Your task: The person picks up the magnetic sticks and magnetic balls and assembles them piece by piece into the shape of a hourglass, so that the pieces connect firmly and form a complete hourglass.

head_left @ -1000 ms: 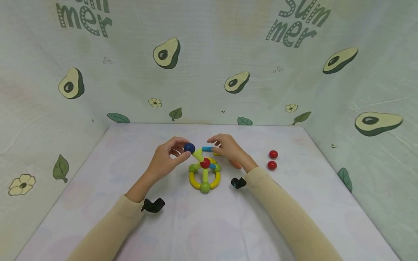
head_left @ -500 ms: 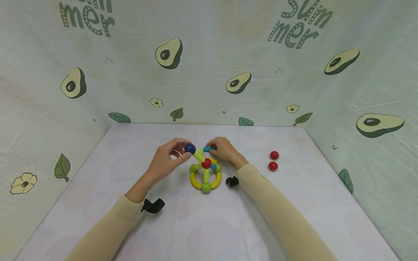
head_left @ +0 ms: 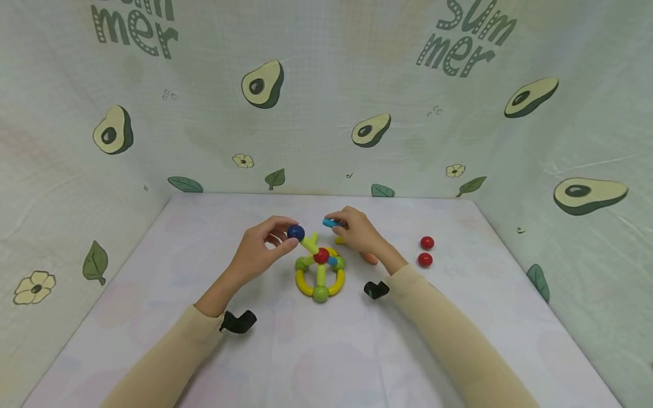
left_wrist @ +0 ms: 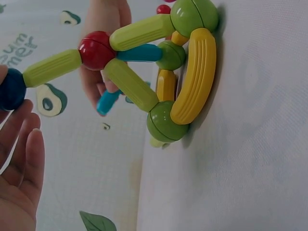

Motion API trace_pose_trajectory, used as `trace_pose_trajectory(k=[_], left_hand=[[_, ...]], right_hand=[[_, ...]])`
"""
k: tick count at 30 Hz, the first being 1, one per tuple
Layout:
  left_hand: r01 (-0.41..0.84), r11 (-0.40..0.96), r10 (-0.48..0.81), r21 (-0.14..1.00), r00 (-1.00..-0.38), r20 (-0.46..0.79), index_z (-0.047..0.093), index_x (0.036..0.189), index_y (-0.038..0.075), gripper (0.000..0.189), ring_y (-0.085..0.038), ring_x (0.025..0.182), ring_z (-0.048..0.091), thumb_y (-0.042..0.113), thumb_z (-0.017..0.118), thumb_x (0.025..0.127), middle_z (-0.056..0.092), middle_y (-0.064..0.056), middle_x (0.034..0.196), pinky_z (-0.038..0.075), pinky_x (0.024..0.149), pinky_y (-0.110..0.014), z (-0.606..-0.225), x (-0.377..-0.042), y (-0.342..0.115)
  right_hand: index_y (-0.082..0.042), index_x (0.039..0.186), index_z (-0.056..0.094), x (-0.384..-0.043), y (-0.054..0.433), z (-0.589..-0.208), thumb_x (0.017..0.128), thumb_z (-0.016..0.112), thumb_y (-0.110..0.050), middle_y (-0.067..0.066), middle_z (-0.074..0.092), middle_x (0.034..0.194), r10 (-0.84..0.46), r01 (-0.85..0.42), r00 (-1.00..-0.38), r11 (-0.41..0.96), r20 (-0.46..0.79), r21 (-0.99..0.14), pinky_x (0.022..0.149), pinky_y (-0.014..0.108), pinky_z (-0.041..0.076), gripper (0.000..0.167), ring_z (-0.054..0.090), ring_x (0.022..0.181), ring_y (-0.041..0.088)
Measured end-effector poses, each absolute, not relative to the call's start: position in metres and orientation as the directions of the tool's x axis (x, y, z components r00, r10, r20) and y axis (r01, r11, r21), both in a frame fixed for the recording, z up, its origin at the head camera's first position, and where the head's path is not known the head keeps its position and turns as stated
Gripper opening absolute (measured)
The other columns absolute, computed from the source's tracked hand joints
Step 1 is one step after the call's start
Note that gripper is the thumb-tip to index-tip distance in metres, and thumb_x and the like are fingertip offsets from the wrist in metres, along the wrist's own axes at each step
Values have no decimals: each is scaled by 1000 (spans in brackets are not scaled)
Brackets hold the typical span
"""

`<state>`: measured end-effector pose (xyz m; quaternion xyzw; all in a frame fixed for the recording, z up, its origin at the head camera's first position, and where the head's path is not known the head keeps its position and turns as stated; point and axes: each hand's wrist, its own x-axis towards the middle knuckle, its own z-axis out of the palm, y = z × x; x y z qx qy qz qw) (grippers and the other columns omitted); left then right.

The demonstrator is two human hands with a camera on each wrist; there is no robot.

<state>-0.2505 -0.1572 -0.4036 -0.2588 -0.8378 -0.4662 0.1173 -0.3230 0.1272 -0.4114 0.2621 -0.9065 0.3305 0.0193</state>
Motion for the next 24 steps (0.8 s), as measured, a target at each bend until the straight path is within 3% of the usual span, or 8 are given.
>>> trace_pose_trajectory(k=[6, 16, 24], left_hand=[[549, 430, 322, 717, -835, 446, 68, 134, 19, 38, -13, 95, 66, 28, 79, 98, 73, 3, 110, 58, 85, -28, -404, -250, -157], [547, 421, 317, 724, -836, 448, 68, 134, 18, 39, -14, 96, 66, 27, 79, 98, 74, 2, 111, 58, 86, -28, -404, -250, -158], [553, 396, 326, 733, -831, 451, 69, 133, 20, 37, -13, 95, 66, 28, 79, 98, 73, 4, 110, 57, 84, -25, -406, -252, -161]], right_hand=[[-10, 136, 70, -301, 134, -394, 104, 69, -10, 7, 66, 117, -463, -501, -849, 546, 256, -671, 100, 38, 58, 31, 67, 108, 23], [-16, 142, 64, -266, 131, -375, 105, 69, -12, 6, 64, 121, -455, -456, -856, 441, 245, -773, 92, 34, 62, 38, 70, 104, 23], [-14, 138, 68, -255, 129, -379, 104, 69, -11, 4, 65, 124, -449, -461, -849, 374, 278, -805, 103, 45, 57, 35, 67, 108, 22]])
